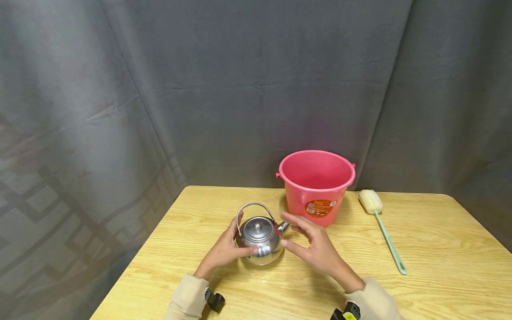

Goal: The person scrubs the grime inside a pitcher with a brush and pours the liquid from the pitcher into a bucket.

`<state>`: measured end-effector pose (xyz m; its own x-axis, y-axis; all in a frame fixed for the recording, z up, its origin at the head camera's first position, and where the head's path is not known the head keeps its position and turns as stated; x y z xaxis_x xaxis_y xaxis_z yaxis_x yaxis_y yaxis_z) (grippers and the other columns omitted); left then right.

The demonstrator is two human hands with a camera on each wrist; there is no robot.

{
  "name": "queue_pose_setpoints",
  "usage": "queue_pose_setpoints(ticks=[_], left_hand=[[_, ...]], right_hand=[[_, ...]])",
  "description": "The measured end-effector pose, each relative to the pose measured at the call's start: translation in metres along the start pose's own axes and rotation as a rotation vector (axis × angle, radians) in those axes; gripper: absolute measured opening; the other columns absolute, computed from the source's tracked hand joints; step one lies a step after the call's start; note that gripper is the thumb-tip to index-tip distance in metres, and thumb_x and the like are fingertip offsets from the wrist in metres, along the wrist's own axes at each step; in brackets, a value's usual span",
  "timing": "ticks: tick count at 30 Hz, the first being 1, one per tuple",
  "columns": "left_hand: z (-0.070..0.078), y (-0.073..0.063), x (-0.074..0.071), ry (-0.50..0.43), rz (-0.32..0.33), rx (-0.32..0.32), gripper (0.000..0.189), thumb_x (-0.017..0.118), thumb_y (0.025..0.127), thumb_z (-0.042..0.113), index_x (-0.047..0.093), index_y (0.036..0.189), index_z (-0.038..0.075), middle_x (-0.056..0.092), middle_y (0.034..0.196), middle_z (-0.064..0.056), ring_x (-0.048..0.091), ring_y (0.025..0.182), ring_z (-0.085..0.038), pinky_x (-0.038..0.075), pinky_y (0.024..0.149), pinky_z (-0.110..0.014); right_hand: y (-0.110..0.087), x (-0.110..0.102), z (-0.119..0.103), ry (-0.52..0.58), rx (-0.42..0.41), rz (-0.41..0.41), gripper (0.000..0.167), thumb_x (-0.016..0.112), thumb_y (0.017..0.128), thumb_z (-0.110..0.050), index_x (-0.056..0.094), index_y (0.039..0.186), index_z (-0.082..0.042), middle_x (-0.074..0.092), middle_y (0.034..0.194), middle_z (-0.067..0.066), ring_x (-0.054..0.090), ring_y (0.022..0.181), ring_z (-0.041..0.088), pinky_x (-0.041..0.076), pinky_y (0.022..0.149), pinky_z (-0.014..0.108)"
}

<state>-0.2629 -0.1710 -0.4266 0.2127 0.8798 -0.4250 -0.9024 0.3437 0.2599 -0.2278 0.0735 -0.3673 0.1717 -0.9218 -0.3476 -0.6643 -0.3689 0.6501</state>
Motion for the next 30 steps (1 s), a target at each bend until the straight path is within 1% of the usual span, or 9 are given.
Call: queue_pose_setpoints(ticks=[5, 8, 11, 13, 15, 17, 19, 25, 30], left_hand=[[-0.001, -0.001, 0.0, -0.009, -0.011, -0.028, 0.111, 0.086, 0.073, 0.023, 0.014, 0.155, 0.008, 0.036, 0.147, -0.025, 0.034, 0.136, -0.033, 0.017, 0.113, -0.053], [-0.004, 0.0, 0.001, -0.042, -0.015, -0.058, 0.104, 0.083, 0.077, 0.023, 0.016, 0.155, 0.007, 0.043, 0.143, -0.022, 0.038, 0.133, -0.032, 0.023, 0.112, -0.051], [-0.005, 0.001, 0.001, -0.075, -0.018, -0.077, 0.096, 0.078, 0.082, 0.024, 0.017, 0.154, 0.005, 0.044, 0.141, -0.022, 0.04, 0.132, -0.032, 0.027, 0.11, -0.05], [-0.006, 0.001, 0.0, -0.098, -0.016, -0.09, 0.092, 0.075, 0.085, 0.025, 0.017, 0.154, 0.003, 0.039, 0.145, -0.025, 0.036, 0.134, -0.034, 0.025, 0.111, -0.049], [-0.005, 0.002, 0.0, -0.121, -0.009, -0.098, 0.09, 0.073, 0.087, 0.024, 0.017, 0.153, 0.0, 0.031, 0.15, -0.027, 0.028, 0.138, -0.037, 0.021, 0.112, -0.049], [-0.005, 0.002, -0.001, -0.138, 0.0, -0.102, 0.087, 0.071, 0.089, 0.023, 0.017, 0.152, -0.002, 0.022, 0.154, -0.027, 0.021, 0.141, -0.039, 0.018, 0.113, -0.049], [-0.004, 0.002, -0.002, -0.151, 0.01, -0.103, 0.085, 0.069, 0.09, 0.021, 0.017, 0.151, -0.005, 0.017, 0.156, -0.025, 0.016, 0.142, -0.039, 0.016, 0.113, -0.049], [-0.002, 0.003, -0.001, -0.186, 0.022, -0.107, 0.08, 0.067, 0.091, 0.015, 0.018, 0.151, -0.006, 0.019, 0.154, -0.027, 0.017, 0.141, -0.039, 0.016, 0.113, -0.047], [-0.001, 0.003, 0.0, -0.212, 0.018, -0.115, 0.079, 0.066, 0.091, 0.016, 0.02, 0.151, -0.005, 0.024, 0.152, -0.028, 0.022, 0.141, -0.038, 0.019, 0.113, -0.047]], right_hand=[[0.003, 0.004, 0.004, 0.009, 0.029, 0.003, 0.054, 0.074, 0.085, -0.008, 0.055, 0.135, -0.006, 0.058, 0.133, 0.003, 0.055, 0.12, 0.023, 0.047, 0.094, 0.048], [0.005, 0.006, 0.006, 0.024, 0.04, 0.001, 0.053, 0.074, 0.085, -0.009, 0.056, 0.135, -0.004, 0.058, 0.132, 0.002, 0.055, 0.121, 0.023, 0.046, 0.095, 0.049], [0.007, 0.01, 0.007, 0.037, 0.049, -0.003, 0.053, 0.074, 0.085, -0.009, 0.055, 0.134, -0.001, 0.058, 0.133, 0.004, 0.055, 0.121, 0.023, 0.046, 0.095, 0.048], [0.008, 0.012, 0.008, 0.045, 0.055, -0.006, 0.052, 0.074, 0.086, -0.009, 0.055, 0.134, 0.0, 0.058, 0.133, 0.005, 0.054, 0.121, 0.023, 0.046, 0.095, 0.048], [0.009, 0.014, 0.009, 0.047, 0.059, -0.006, 0.051, 0.074, 0.086, -0.01, 0.056, 0.133, -0.001, 0.058, 0.133, 0.007, 0.055, 0.12, 0.024, 0.047, 0.095, 0.047], [0.009, 0.016, 0.01, 0.048, 0.056, -0.006, 0.051, 0.073, 0.086, -0.008, 0.056, 0.133, 0.0, 0.058, 0.132, 0.011, 0.055, 0.119, 0.025, 0.048, 0.094, 0.046], [0.01, 0.019, 0.011, 0.054, 0.055, -0.005, 0.051, 0.073, 0.086, -0.007, 0.056, 0.133, 0.0, 0.058, 0.132, 0.014, 0.056, 0.118, 0.027, 0.048, 0.094, 0.045], [0.012, 0.025, 0.014, 0.088, 0.062, 0.004, 0.054, 0.073, 0.083, 0.001, 0.054, 0.133, 0.004, 0.058, 0.13, 0.018, 0.057, 0.114, 0.032, 0.05, 0.092, 0.044], [0.014, 0.029, 0.015, 0.101, 0.088, 0.008, 0.052, 0.074, 0.084, -0.002, 0.056, 0.132, 0.001, 0.062, 0.126, 0.012, 0.058, 0.113, 0.035, 0.05, 0.09, 0.047]])
Point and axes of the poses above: each hand's wrist, its own y-axis towards the middle knuckle, its own x-axis out of the palm, z = x × y, the point moved 4 cm from there along y, towards the middle knuckle
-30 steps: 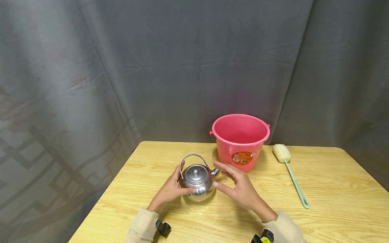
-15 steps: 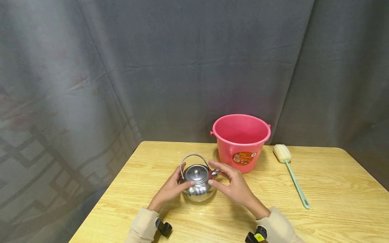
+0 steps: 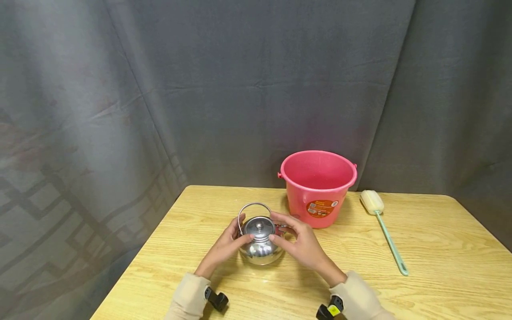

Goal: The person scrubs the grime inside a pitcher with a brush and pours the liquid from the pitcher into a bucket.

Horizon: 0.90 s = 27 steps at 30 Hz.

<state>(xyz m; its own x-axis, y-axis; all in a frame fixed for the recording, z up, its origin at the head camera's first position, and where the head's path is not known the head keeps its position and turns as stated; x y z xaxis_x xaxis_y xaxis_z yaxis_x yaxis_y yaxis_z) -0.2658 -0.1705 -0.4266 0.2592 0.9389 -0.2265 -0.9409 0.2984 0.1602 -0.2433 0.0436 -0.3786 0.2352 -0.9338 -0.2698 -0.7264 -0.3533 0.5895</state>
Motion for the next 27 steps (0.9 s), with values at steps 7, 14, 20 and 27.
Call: queue_pose_setpoints(ticks=[7, 14, 20, 27], left_hand=[[-0.002, 0.0, 0.002, -0.021, -0.051, -0.022, 0.091, 0.077, 0.081, 0.011, 0.021, 0.152, 0.004, 0.049, 0.135, -0.019, 0.049, 0.12, -0.03, 0.037, 0.104, -0.042], [-0.002, -0.002, 0.004, -0.001, -0.071, -0.029, 0.102, 0.083, 0.073, 0.006, 0.02, 0.153, 0.005, 0.043, 0.141, -0.019, 0.044, 0.126, -0.031, 0.033, 0.108, -0.045], [-0.003, -0.002, 0.005, 0.017, -0.085, -0.017, 0.106, 0.084, 0.071, 0.005, 0.016, 0.153, 0.001, 0.037, 0.146, -0.018, 0.038, 0.131, -0.032, 0.026, 0.111, -0.048], [-0.005, -0.002, 0.005, 0.046, -0.09, -0.011, 0.109, 0.085, 0.07, 0.007, 0.014, 0.153, 0.0, 0.035, 0.148, -0.018, 0.037, 0.132, -0.032, 0.025, 0.11, -0.046]], right_hand=[[0.005, 0.005, 0.001, -0.013, 0.025, 0.0, 0.048, 0.075, 0.085, -0.01, 0.059, 0.129, -0.002, 0.063, 0.124, 0.014, 0.058, 0.113, 0.036, 0.05, 0.09, 0.046], [0.013, 0.01, 0.006, -0.077, 0.034, -0.007, 0.049, 0.077, 0.083, -0.01, 0.06, 0.129, -0.002, 0.064, 0.124, 0.008, 0.06, 0.113, 0.025, 0.053, 0.088, 0.039], [0.017, 0.012, 0.011, -0.113, 0.029, -0.011, 0.047, 0.077, 0.083, -0.012, 0.062, 0.128, -0.005, 0.066, 0.121, 0.007, 0.062, 0.11, 0.023, 0.054, 0.087, 0.037], [0.02, 0.014, 0.016, -0.118, 0.064, -0.002, 0.044, 0.076, 0.082, -0.007, 0.064, 0.125, -0.004, 0.066, 0.121, 0.008, 0.062, 0.109, 0.024, 0.053, 0.088, 0.036]])
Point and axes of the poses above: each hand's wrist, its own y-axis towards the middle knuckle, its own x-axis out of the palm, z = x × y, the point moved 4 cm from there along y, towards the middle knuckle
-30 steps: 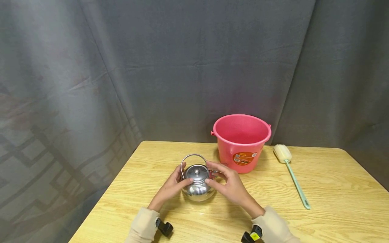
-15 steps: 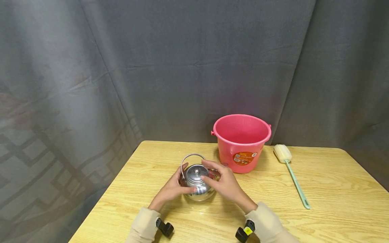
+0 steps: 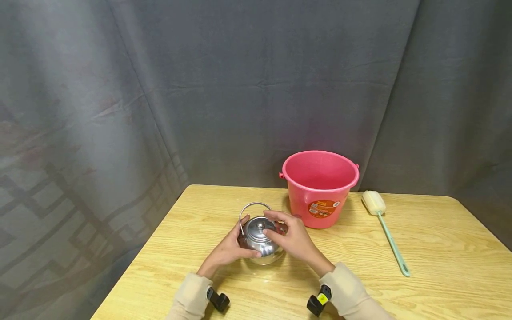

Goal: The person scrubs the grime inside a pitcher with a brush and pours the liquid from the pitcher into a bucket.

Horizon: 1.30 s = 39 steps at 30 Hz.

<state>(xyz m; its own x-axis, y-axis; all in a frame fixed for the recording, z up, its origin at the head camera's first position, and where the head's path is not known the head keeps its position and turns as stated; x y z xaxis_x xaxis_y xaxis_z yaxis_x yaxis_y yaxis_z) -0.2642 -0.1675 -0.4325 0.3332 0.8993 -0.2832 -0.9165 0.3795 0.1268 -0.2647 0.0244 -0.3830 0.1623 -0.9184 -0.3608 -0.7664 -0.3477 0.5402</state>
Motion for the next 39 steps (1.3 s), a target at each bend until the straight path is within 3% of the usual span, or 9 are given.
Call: queue_pose_setpoints(ticks=[7, 14, 19, 26, 29, 32, 39], left_hand=[[0.002, 0.0, -0.001, 0.016, 0.0, -0.005, 0.109, 0.086, 0.07, 0.008, 0.016, 0.153, 0.001, 0.032, 0.149, -0.018, 0.035, 0.132, -0.032, 0.025, 0.109, -0.045], [0.003, 0.001, -0.001, 0.021, 0.003, -0.012, 0.11, 0.086, 0.069, 0.01, 0.016, 0.153, 0.0, 0.031, 0.15, -0.019, 0.035, 0.132, -0.033, 0.025, 0.109, -0.046], [0.003, 0.001, -0.001, 0.015, 0.002, -0.025, 0.109, 0.086, 0.07, 0.011, 0.016, 0.153, 0.0, 0.031, 0.15, -0.019, 0.036, 0.132, -0.033, 0.027, 0.109, -0.046], [0.0, 0.001, -0.002, -0.015, 0.02, -0.05, 0.098, 0.079, 0.08, 0.019, 0.015, 0.153, 0.0, 0.037, 0.145, -0.02, 0.04, 0.128, -0.032, 0.032, 0.108, -0.046], [0.001, 0.0, -0.002, -0.042, 0.045, -0.05, 0.091, 0.073, 0.085, 0.022, 0.016, 0.153, 0.0, 0.031, 0.149, -0.023, 0.033, 0.134, -0.035, 0.027, 0.11, -0.051], [0.003, 0.0, -0.003, -0.079, 0.071, -0.03, 0.087, 0.068, 0.087, 0.02, 0.016, 0.154, 0.002, 0.017, 0.156, -0.022, 0.017, 0.142, -0.037, 0.017, 0.112, -0.054], [0.007, 0.002, -0.002, -0.13, 0.13, 0.038, 0.099, 0.069, 0.083, 0.014, 0.003, 0.157, 0.017, 0.001, 0.161, -0.011, -0.005, 0.145, -0.03, 0.003, 0.113, -0.055]], right_hand=[[0.004, 0.004, -0.016, 0.03, 0.026, 0.003, 0.041, 0.073, 0.081, 0.004, 0.062, 0.12, 0.007, 0.064, 0.117, 0.022, 0.061, 0.107, 0.038, 0.051, 0.088, 0.049], [0.006, 0.003, -0.041, 0.072, 0.058, 0.004, 0.038, 0.07, 0.081, 0.008, 0.061, 0.118, 0.012, 0.064, 0.114, 0.024, 0.06, 0.106, 0.042, 0.05, 0.089, 0.05], [0.007, 0.004, -0.04, 0.064, 0.061, 0.007, 0.037, 0.07, 0.081, 0.01, 0.061, 0.117, 0.012, 0.064, 0.112, 0.024, 0.06, 0.105, 0.042, 0.051, 0.088, 0.051], [0.008, 0.014, -0.003, 0.05, 0.064, -0.004, 0.04, 0.072, 0.081, 0.005, 0.063, 0.121, 0.006, 0.064, 0.117, 0.023, 0.062, 0.106, 0.034, 0.053, 0.088, 0.044], [0.009, 0.014, 0.001, 0.027, 0.065, -0.016, 0.04, 0.073, 0.082, 0.002, 0.064, 0.121, 0.002, 0.065, 0.117, 0.018, 0.063, 0.105, 0.028, 0.054, 0.087, 0.037], [0.01, 0.014, 0.001, 0.007, 0.062, -0.022, 0.04, 0.073, 0.082, 0.0, 0.064, 0.121, 0.0, 0.066, 0.117, 0.014, 0.063, 0.104, 0.025, 0.054, 0.085, 0.033], [0.015, 0.011, -0.003, -0.07, 0.068, -0.027, 0.039, 0.071, 0.08, 0.0, 0.066, 0.118, 0.0, 0.068, 0.113, 0.009, 0.066, 0.1, 0.025, 0.055, 0.081, 0.031]])
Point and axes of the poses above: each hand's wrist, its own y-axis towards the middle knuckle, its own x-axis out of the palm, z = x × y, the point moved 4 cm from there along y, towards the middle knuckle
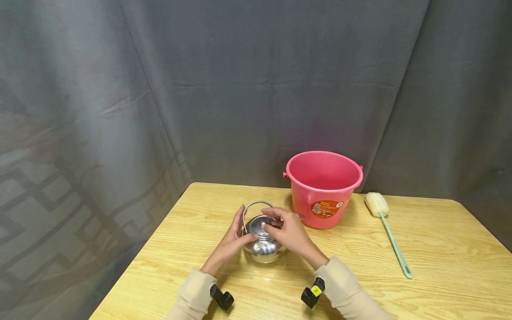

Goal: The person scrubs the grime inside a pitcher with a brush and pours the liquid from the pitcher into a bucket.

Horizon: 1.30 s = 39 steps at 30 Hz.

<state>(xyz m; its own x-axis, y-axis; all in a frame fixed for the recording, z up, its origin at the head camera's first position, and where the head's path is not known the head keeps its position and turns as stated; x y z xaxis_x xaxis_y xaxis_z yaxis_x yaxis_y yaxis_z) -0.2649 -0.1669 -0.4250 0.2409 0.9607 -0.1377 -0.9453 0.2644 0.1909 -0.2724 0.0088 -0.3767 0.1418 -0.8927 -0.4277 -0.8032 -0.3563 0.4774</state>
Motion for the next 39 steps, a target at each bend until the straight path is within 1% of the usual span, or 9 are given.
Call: queue_pose_setpoints(ticks=[5, 8, 12, 20, 24, 28, 32, 35, 39], left_hand=[[0.002, 0.001, 0.001, -0.02, 0.003, 0.059, 0.103, 0.069, 0.081, 0.008, 0.001, 0.157, 0.021, -0.005, 0.162, -0.003, -0.009, 0.145, -0.022, -0.001, 0.113, -0.054], [0.005, 0.001, 0.002, -0.016, 0.004, 0.079, 0.102, 0.069, 0.079, 0.006, 0.004, 0.157, 0.023, -0.005, 0.162, -0.001, -0.009, 0.145, -0.022, -0.001, 0.112, -0.057], [0.006, 0.001, 0.003, 0.003, 0.008, 0.095, 0.101, 0.068, 0.078, 0.003, 0.008, 0.157, 0.024, -0.003, 0.162, -0.005, -0.009, 0.145, -0.026, -0.002, 0.111, -0.06], [0.004, 0.002, 0.004, 0.011, 0.01, 0.107, 0.105, 0.068, 0.076, 0.0, 0.007, 0.157, 0.028, 0.004, 0.161, -0.011, -0.003, 0.145, -0.029, 0.0, 0.11, -0.062], [0.002, 0.002, 0.005, -0.015, -0.007, 0.116, 0.106, 0.067, 0.076, -0.003, 0.005, 0.157, 0.027, 0.004, 0.161, -0.014, 0.001, 0.144, -0.034, 0.003, 0.111, -0.062], [0.0, 0.002, 0.006, -0.035, -0.01, 0.103, 0.109, 0.066, 0.076, -0.003, 0.001, 0.157, 0.031, 0.002, 0.161, -0.015, 0.006, 0.143, -0.04, 0.009, 0.112, -0.058], [0.0, 0.003, 0.007, -0.051, -0.021, 0.105, 0.113, 0.065, 0.076, -0.004, -0.006, 0.155, 0.035, 0.0, 0.16, -0.016, 0.008, 0.141, -0.046, 0.012, 0.112, -0.057], [0.0, 0.003, 0.008, -0.051, -0.024, 0.097, 0.113, 0.064, 0.076, -0.004, -0.007, 0.155, 0.036, 0.0, 0.16, -0.016, 0.007, 0.141, -0.046, 0.011, 0.112, -0.057], [-0.001, 0.003, 0.009, -0.028, -0.007, 0.077, 0.111, 0.063, 0.076, -0.005, -0.005, 0.155, 0.034, 0.001, 0.16, -0.018, 0.006, 0.142, -0.045, 0.01, 0.112, -0.057]], right_hand=[[0.003, 0.0, 0.0, -0.032, 0.011, -0.014, 0.036, 0.072, 0.079, -0.001, 0.068, 0.115, -0.001, 0.069, 0.11, 0.012, 0.066, 0.099, 0.024, 0.055, 0.08, 0.028], [0.005, 0.0, -0.002, -0.05, 0.007, -0.028, 0.033, 0.072, 0.079, -0.001, 0.068, 0.113, -0.001, 0.069, 0.108, 0.013, 0.066, 0.097, 0.024, 0.055, 0.08, 0.028], [0.008, 0.0, -0.005, -0.083, -0.004, -0.058, 0.031, 0.071, 0.08, 0.0, 0.069, 0.11, 0.0, 0.07, 0.107, 0.013, 0.067, 0.095, 0.024, 0.056, 0.079, 0.03], [0.012, 0.002, -0.005, -0.127, -0.005, -0.1, 0.029, 0.071, 0.08, 0.001, 0.069, 0.109, 0.002, 0.07, 0.106, 0.011, 0.067, 0.092, 0.023, 0.056, 0.079, 0.031], [0.013, 0.004, -0.006, -0.142, -0.016, -0.101, 0.028, 0.071, 0.08, 0.001, 0.07, 0.107, 0.001, 0.07, 0.104, 0.01, 0.067, 0.09, 0.021, 0.057, 0.077, 0.031], [0.013, 0.005, -0.006, -0.156, -0.019, -0.096, 0.026, 0.072, 0.079, 0.002, 0.071, 0.105, -0.001, 0.071, 0.101, 0.009, 0.068, 0.088, 0.019, 0.057, 0.075, 0.03], [0.013, 0.005, -0.006, -0.181, -0.028, -0.095, 0.022, 0.071, 0.079, 0.002, 0.073, 0.1, -0.002, 0.071, 0.096, 0.006, 0.067, 0.083, 0.016, 0.057, 0.073, 0.028], [0.013, 0.006, -0.006, -0.198, -0.033, -0.096, 0.019, 0.071, 0.078, 0.001, 0.074, 0.096, -0.004, 0.071, 0.093, 0.004, 0.066, 0.081, 0.014, 0.056, 0.071, 0.027], [0.013, 0.007, -0.006, -0.204, -0.034, -0.102, 0.018, 0.072, 0.077, 0.002, 0.075, 0.093, -0.005, 0.071, 0.093, 0.004, 0.066, 0.082, 0.014, 0.056, 0.071, 0.026]])
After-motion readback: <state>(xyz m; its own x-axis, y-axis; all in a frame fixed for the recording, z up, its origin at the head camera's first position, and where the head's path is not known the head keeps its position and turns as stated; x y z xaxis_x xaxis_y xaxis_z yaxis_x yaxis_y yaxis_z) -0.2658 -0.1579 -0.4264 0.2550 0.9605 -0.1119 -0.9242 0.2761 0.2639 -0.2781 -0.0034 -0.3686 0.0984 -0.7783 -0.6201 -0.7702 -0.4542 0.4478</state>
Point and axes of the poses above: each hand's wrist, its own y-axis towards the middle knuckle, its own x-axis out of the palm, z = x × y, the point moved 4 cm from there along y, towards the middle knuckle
